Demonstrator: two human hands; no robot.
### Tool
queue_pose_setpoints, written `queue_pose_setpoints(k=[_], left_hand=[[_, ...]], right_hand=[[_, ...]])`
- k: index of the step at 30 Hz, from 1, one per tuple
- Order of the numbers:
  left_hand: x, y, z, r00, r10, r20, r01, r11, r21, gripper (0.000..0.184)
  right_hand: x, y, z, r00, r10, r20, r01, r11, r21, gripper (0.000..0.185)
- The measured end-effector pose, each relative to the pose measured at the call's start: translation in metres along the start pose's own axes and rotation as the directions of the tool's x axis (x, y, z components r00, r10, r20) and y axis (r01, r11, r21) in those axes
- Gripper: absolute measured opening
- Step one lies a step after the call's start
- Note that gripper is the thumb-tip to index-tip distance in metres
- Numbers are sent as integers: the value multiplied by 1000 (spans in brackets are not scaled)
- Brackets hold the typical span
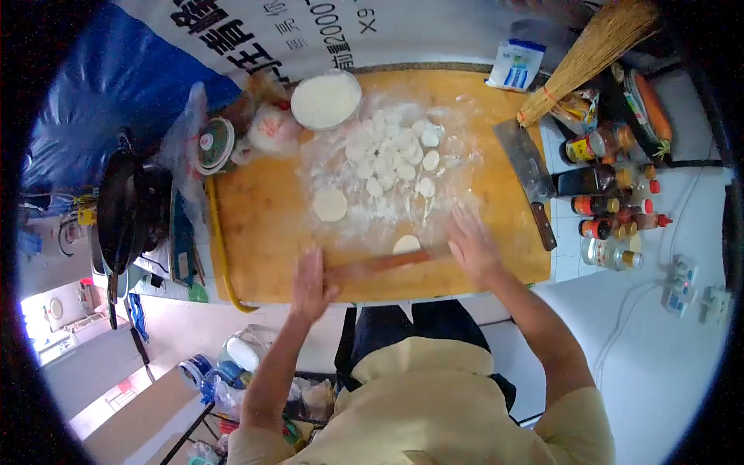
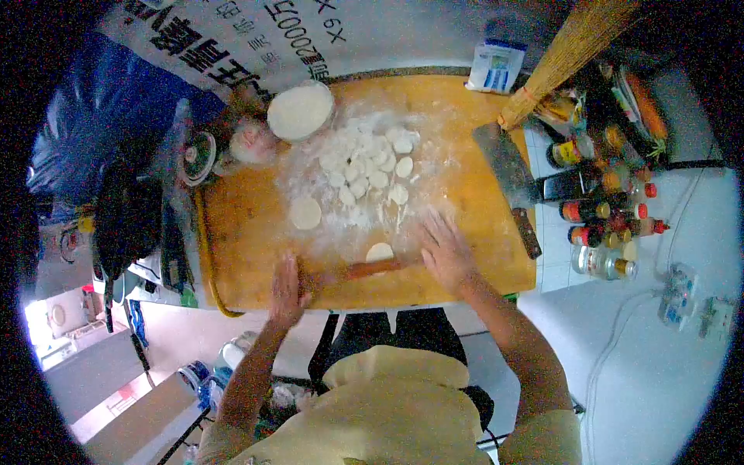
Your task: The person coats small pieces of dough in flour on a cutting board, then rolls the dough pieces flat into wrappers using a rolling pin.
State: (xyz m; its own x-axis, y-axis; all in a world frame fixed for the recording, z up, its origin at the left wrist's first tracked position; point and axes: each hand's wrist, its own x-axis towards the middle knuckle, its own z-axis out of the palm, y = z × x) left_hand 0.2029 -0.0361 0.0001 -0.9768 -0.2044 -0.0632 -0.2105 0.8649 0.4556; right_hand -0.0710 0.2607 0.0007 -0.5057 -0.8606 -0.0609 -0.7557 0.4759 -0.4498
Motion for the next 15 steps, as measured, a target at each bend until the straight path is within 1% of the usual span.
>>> queue_pose_setpoints(k=[1, 2, 3, 4, 5, 6, 7, 8, 9, 10, 11, 12, 13, 14, 15], left_hand=[[20, -1, -4, 1000, -8, 11, 8, 1000, -6, 87], [47, 0, -13, 990, -138, 12, 137, 990, 44, 88], [61, 1, -18, 965, -262, 2, 260, 961, 96, 89], [60, 2, -17, 964, -265, 0, 264, 960, 99, 89], [58, 3, -15, 972, -215, -90, 229, 953, 197, 90], [60, 3, -15, 973, -151, -173, 197, 935, 296, 90], [42, 10, -14, 973, -149, -178, 197, 935, 296, 90], [6, 23, -12, 984, -175, -7, 172, 959, 224, 86], [-11, 29, -11, 969, -184, 164, 160, 976, 147, 82], [-9, 25, -8, 970, -187, 155, 164, 976, 146, 82], [-12, 18, -5, 974, -157, 164, 125, 974, 187, 86], [-17, 14, -1, 975, -128, 180, 85, 971, 225, 90], [-4, 8, 1, 974, -133, 183, 91, 971, 222, 90], [27, -3, 1, 991, -126, 51, 108, 958, 267, 92], [44, -7, -1, 990, -111, -83, 132, 941, 313, 94]], right_hand=[[10, -5, -6, 1000, 20, -16, -19, 998, 65, 54], [25, -4, -13, 1000, 17, -7, -16, 998, 67, 54], [44, -1, -20, 998, 42, -37, -41, 999, 31, 54], [54, -1, -24, 995, 67, -70, -68, 998, -3, 54], [49, 4, -17, 996, 61, -69, -61, 998, -1, 54], [36, 14, -7, 994, -19, -105, 17, 1000, -16, 53], [24, 19, -2, 985, -97, -141, 93, 995, -37, 52], [9, 13, -5, 985, -99, -142, 94, 995, -41, 52], [-8, 3, -13, 995, -69, 76, 73, 996, -60, 53], [-12, -1, -18, 957, -34, 290, 60, 995, -84, 55], [-10, 1, -13, 956, -34, 293, 60, 995, -83, 55], [-7, 4, -4, 983, -4, 185, 7, 1000, -15, 57], [-3, 7, 0, 997, 30, 77, -35, 998, 55, 59], [9, 8, -3, 997, 24, 79, -28, 998, 52, 59], [25, 9, -9, 1000, 15, -10, -15, 1000, -1, 61]])
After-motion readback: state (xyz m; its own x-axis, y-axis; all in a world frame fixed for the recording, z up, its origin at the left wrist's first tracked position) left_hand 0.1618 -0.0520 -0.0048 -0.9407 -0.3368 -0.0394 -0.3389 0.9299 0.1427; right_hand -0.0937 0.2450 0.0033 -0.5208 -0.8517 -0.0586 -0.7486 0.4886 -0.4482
